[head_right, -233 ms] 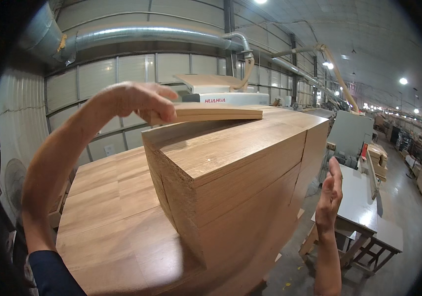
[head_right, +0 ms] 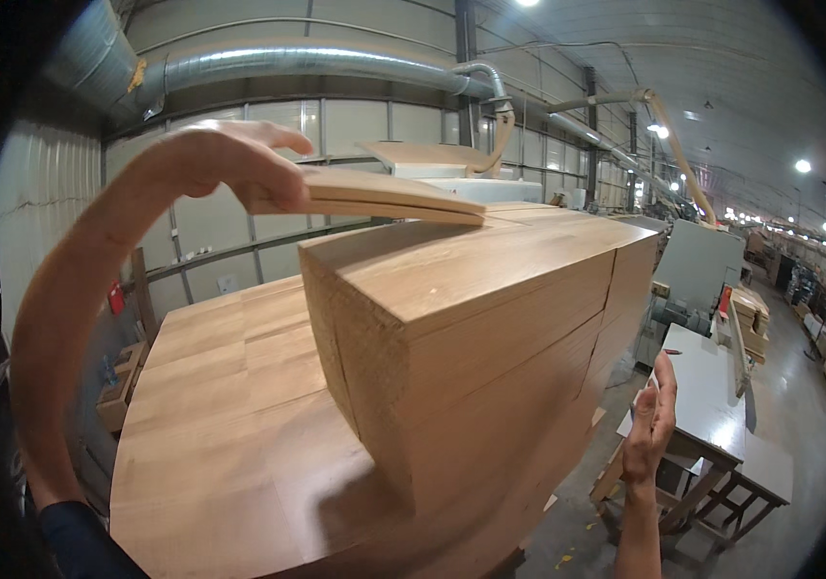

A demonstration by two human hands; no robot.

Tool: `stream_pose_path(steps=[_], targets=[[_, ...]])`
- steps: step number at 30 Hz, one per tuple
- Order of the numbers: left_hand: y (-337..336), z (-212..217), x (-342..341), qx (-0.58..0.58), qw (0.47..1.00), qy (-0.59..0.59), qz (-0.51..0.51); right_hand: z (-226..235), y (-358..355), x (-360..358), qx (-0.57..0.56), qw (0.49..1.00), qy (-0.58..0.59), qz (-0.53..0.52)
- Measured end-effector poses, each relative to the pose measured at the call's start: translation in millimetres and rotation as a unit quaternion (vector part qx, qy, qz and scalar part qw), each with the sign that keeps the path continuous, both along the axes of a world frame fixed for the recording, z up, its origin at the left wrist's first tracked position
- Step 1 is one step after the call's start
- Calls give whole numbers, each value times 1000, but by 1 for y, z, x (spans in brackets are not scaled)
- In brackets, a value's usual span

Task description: The person stacks wood panels by picking them up from a table and placing them onto a larger stack.

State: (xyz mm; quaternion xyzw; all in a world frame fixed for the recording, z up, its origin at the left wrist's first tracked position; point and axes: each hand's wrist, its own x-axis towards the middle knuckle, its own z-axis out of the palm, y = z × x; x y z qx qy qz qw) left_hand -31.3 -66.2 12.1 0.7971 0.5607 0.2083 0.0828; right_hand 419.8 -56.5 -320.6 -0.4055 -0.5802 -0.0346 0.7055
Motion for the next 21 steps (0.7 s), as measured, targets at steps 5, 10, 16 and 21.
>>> stream_pose_path(steps=[5, 10, 16, 21], targets=[[-80, -23, -84, 25, 995, -61, 76, -42, -34, -32, -6, 998, 51, 22], [-112, -143, -147, 12, 957, -286, 44, -79, -121, -154, 111, 989, -96, 35], [-147, -248, -209, -55, 917, -376, 121, -31, -195, -280, 51, 947, -242, 204], [-160, -281, -225, -61, 934, -321, 144, -8, -217, -340, 22, 923, -314, 222]])
